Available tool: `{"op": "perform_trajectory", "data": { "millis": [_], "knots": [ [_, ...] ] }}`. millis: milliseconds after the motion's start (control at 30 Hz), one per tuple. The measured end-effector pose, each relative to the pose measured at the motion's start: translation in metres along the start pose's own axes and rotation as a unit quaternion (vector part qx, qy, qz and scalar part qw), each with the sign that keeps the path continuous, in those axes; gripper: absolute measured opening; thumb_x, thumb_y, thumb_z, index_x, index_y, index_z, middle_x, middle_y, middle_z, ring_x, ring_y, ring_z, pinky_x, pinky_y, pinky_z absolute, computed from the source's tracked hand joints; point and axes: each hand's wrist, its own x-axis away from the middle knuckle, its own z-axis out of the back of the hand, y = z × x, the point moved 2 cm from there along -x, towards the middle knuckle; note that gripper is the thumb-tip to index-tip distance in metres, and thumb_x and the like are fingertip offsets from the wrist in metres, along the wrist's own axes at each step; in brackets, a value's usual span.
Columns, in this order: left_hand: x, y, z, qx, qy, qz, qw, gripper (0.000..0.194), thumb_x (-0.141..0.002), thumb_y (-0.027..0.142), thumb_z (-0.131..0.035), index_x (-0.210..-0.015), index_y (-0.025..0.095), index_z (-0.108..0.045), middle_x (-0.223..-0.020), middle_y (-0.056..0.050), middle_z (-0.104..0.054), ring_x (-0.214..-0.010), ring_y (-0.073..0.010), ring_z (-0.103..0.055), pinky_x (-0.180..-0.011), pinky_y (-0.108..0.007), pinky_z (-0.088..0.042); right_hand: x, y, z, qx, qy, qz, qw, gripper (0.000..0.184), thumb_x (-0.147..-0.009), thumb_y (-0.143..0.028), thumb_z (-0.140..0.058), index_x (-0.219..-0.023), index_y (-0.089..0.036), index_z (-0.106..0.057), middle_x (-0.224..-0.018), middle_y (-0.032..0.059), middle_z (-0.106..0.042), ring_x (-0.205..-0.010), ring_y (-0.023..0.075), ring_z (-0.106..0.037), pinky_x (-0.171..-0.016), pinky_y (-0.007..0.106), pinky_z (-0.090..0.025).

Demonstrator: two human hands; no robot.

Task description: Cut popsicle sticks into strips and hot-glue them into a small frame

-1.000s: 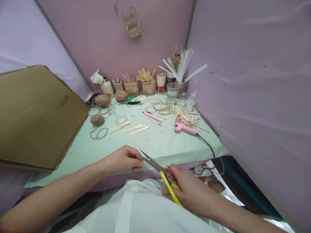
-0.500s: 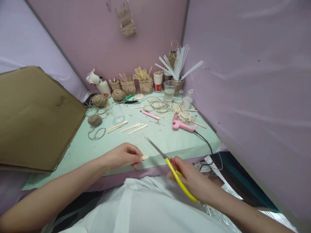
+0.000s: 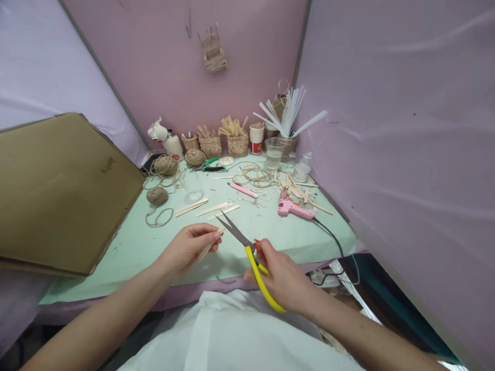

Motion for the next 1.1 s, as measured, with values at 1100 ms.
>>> {"op": "perform_trajectory", "data": {
  "millis": [1100],
  "knots": [
    [0.008,-0.019,-0.006,-0.035,0.043,-0.044,0.997,0.014,-0.066,0.028,-0.071,-0.071,0.015,-0.069,-0.065,-0.002,-0.062,-0.06,-0.0109,-0.055,-0.061,-0.023,-0.043,0.002,0.006,-0.008,0.049,-0.015,0.001,0.999,0.017,-0.085,-0.033,-0.043,-0.079,-0.024,-0.03,-0.077,-0.0011,-0.063,-0.06,0.0147,-0.049,-0.056,0.024,-0.028]
  ]
}}
